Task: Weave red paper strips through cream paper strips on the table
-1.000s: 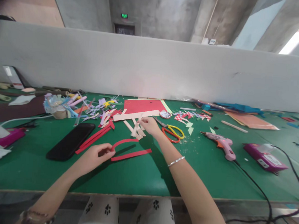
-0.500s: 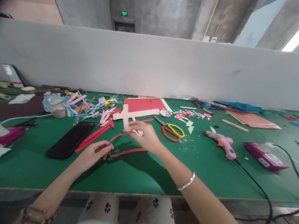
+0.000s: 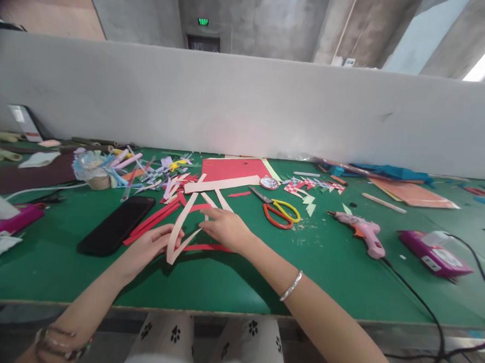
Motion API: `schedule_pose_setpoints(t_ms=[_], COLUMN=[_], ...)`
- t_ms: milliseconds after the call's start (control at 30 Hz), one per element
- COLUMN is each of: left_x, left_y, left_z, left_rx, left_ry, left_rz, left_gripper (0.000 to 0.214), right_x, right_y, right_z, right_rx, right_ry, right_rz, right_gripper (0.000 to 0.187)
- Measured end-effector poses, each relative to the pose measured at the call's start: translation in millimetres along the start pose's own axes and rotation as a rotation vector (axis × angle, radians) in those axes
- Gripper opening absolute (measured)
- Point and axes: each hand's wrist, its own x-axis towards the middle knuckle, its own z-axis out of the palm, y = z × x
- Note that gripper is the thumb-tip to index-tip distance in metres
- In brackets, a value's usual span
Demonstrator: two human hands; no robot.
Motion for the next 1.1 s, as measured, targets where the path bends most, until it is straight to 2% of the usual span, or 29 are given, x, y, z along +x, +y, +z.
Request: schedule_pose_setpoints(t_ms=[100, 267, 400, 533, 700, 833, 900, 967, 1033, 1100], left_x=[-0.5, -0.9, -0.2, 1.7, 1.9, 0.6, 0.2, 0.1, 0.3, 0.6], left_y=[-0.5, -4.4, -6.2, -8.0, -8.3, -7.6, -7.8, -8.1, -8.2, -7.6], left_z=[0.2, 1.1, 3.3, 5.3, 5.6, 6.8, 8.5, 10.4, 11.4, 10.8], left_rx=[0.090, 0.352, 0.585, 0.668, 0.701, 0.702, 0.695, 0.710, 0.738, 0.748], left_ry=[-0.056, -0.138, -0.092, -0.073, -0.081, -0.082, -0.074, -0.065, -0.058, -0.079], left_rz=[0.042, 0.125, 0.225, 0.265, 0.249, 0.245, 0.242, 0.238, 0.236, 0.239], left_gripper=[0.030, 0.030, 0.027, 0.026, 0.026, 0.032, 0.035, 0.036, 0.037, 0.036], right_x=[5.5, 20.0, 30.0, 31.0, 24.3, 11.3, -0.6, -15.1, -29.4, -40.0], right_y=[2.1, 6.2, 10.8, 13.9, 29.9, 41.5, 33.8, 14.3, -12.2, -37.4], right_z=[2.1, 4.3, 9.4, 15.8, 6.7, -24.9, -41.9, -52.5, -52.7, -42.8], right_rx=[0.020, -0.043, -0.110, -0.099, 0.131, 0.450, 0.579, 0.578, 0.419, 0.227], right_ry=[0.013, -0.049, -0.036, -0.011, 0.099, 0.295, 0.238, 0.150, 0.038, -0.040], right_rz=[0.016, -0.005, -0.039, -0.060, 0.112, 0.385, 0.403, 0.354, 0.336, 0.287], right_gripper=[0.024, 0.024, 0.025, 0.028, 0.041, 0.028, 0.025, 0.026, 0.025, 0.040])
